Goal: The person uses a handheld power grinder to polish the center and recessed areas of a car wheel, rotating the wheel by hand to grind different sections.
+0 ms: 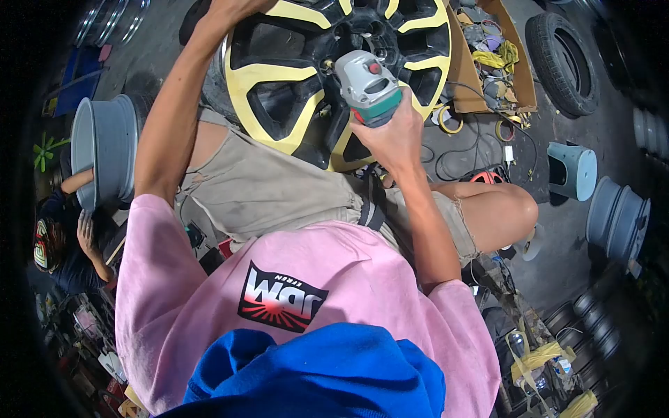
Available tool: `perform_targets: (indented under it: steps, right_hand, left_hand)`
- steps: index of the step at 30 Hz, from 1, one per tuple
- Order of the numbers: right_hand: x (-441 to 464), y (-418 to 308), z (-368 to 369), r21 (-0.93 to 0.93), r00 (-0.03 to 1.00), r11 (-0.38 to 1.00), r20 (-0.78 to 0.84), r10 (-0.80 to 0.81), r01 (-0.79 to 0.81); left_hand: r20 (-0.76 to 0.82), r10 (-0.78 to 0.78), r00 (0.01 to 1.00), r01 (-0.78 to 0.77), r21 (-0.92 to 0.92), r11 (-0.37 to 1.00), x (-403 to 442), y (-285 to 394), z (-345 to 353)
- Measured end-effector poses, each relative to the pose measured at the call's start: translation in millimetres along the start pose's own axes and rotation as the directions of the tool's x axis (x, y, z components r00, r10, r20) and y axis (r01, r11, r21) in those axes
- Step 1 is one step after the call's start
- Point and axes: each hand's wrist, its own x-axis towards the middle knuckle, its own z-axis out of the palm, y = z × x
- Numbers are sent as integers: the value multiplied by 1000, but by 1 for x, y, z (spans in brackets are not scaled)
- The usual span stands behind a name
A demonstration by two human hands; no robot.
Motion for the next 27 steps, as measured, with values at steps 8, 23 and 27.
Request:
perform_targets:
  steps: [8, 23, 27]
  right_hand:
    - [1, -6, 11, 16, 999, 999, 12, 43, -43]
    - [-14, -7, 6, 28, 997, 997, -40, 71, -70]
    - [-5, -8, 3, 64, 995, 993, -22, 96, -95]
  left_hand:
    - [13, 19, 1000, -18, -14, 1000, -2, 7, -3]
    - [26, -4, 1000, 5, -50, 999, -2, 6, -3]
    - [-13, 35, 999, -34, 13, 999, -3, 4, 0]
